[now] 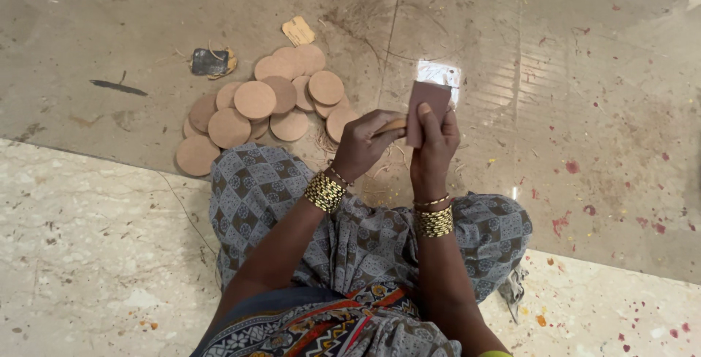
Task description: The person sits on the floor and sands the edges of small circular wooden pieces using a sanding block. They pick up each piece, rub the edges with the block, and place the finished piece into a separate pile.
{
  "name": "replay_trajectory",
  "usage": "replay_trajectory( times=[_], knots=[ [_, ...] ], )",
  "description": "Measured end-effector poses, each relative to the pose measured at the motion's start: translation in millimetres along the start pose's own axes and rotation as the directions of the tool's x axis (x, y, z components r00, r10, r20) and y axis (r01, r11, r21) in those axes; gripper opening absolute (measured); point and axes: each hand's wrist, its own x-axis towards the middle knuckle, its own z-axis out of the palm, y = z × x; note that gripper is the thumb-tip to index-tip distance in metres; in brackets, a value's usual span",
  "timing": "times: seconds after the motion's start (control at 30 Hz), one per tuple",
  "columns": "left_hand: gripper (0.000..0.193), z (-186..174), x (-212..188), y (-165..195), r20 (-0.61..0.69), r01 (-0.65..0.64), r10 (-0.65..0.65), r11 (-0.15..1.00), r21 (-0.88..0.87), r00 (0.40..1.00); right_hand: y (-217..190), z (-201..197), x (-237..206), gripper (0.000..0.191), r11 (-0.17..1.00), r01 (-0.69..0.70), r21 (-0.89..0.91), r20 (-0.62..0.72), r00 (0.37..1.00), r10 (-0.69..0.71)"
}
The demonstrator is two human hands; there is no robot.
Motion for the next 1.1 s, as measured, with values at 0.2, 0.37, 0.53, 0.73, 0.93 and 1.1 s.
replay_trajectory(
  times=[0.2,0.37,0.53,0.73,0.93,1.1],
  knots=[
    [0.031,12.4,-5.1,-19.3,-0.300,0.198,-0.336,0.891,-0.408,0.893,11.8,1.2,-5.9,0.039,0.816,-0.432,0.385,-0.232,0.810,0.539],
    [0.034,19.0,-8.6,-35.7,-0.335,0.214,-0.490,0.766,-0.607,0.804,24.7,7.2,-26.6,0.039,0.859,-0.345,0.378,-0.065,0.916,0.396],
    [0.040,12.8,-12.0,-48.0,-0.298,0.338,-0.515,0.808,-0.483,0.804,19.4,12.2,-34.3,0.033,1.000,-0.005,-0.003,-0.012,1.000,0.005],
    [0.035,10.4,-21.8,-71.1,-0.194,0.302,-0.585,0.640,-0.707,0.787,3.1,2.7,-13.6,0.026,0.993,0.017,-0.114,-0.077,0.997,-0.026],
    [0.029,26.9,-25.2,-75.6,-0.229,0.340,-0.540,0.750,-0.568,0.810,14.7,2.3,-11.5,0.024,0.986,-0.028,-0.165,-0.021,0.999,0.025],
    [0.030,20.9,-18.0,-59.8,-0.239,0.317,-0.593,0.678,-0.663,0.769,14.8,6.8,-8.3,0.022,0.976,-0.178,0.125,-0.103,0.976,0.191]
  ],
)
